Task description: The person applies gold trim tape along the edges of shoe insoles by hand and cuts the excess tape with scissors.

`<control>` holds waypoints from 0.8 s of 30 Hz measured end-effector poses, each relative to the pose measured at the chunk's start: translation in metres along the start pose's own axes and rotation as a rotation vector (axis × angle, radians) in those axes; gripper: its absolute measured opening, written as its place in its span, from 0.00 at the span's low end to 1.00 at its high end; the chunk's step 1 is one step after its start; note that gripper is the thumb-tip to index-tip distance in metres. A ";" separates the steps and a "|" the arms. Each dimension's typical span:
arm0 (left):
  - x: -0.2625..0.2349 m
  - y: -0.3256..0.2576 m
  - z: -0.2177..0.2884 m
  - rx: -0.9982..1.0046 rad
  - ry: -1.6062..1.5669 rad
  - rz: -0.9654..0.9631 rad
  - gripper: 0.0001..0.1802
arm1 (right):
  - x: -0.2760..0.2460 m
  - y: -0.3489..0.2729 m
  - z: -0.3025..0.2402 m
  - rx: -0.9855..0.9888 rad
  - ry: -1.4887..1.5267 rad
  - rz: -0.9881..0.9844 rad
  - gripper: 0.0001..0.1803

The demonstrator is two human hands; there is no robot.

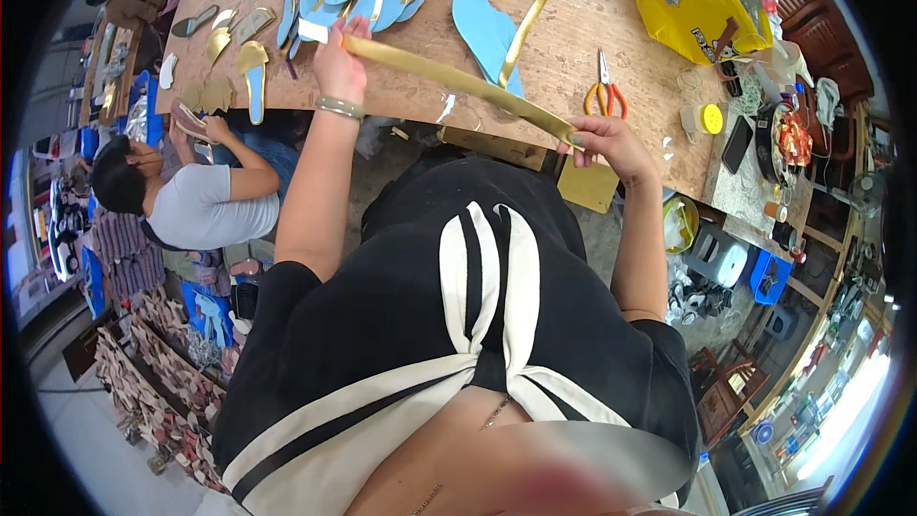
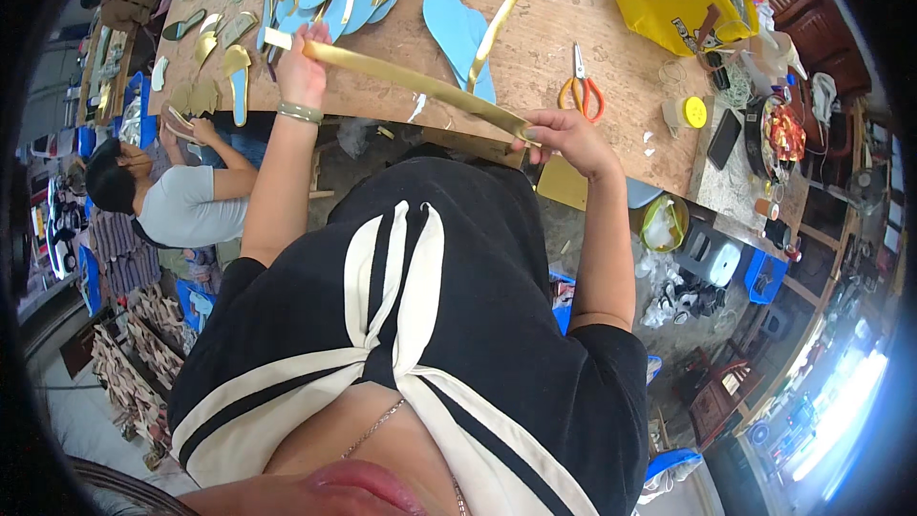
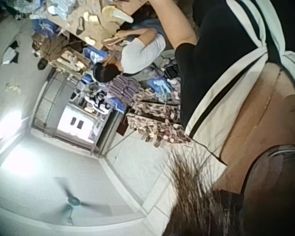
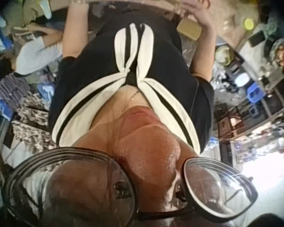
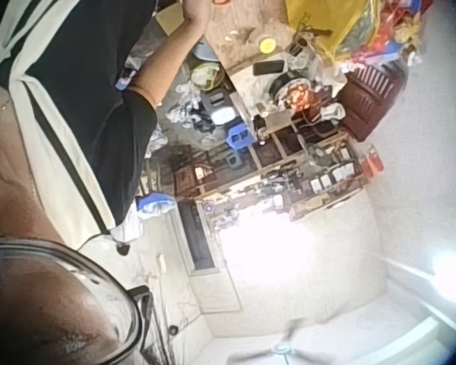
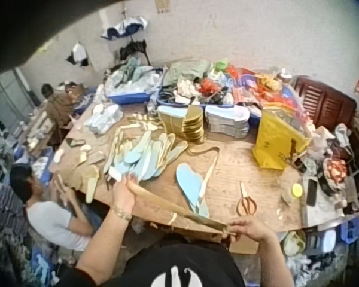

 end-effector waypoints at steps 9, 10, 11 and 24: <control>0.088 -0.186 -0.027 0.126 0.706 -1.010 0.35 | 0.078 0.039 -0.047 -0.069 -0.160 -0.086 0.10; 0.092 -0.193 -0.021 0.126 0.705 -1.000 0.35 | 0.091 0.041 -0.057 -0.103 -0.012 -0.155 0.09; 0.092 -0.197 -0.017 0.036 0.659 -0.940 0.31 | 0.098 0.043 -0.060 -0.095 -0.015 -0.165 0.09; 0.061 -0.207 -0.014 -0.182 0.337 -0.595 0.17 | 0.124 0.025 -0.045 -0.250 -0.094 -0.103 0.09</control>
Point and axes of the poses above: each hand's wrist, its own y-axis towards the middle knuckle, its own x-axis out of the palm, z = x × y, the point moved 7 cm from there along y, towards the middle knuckle, and after that the axes turned 6 degrees about x, right-handed, at the moved point
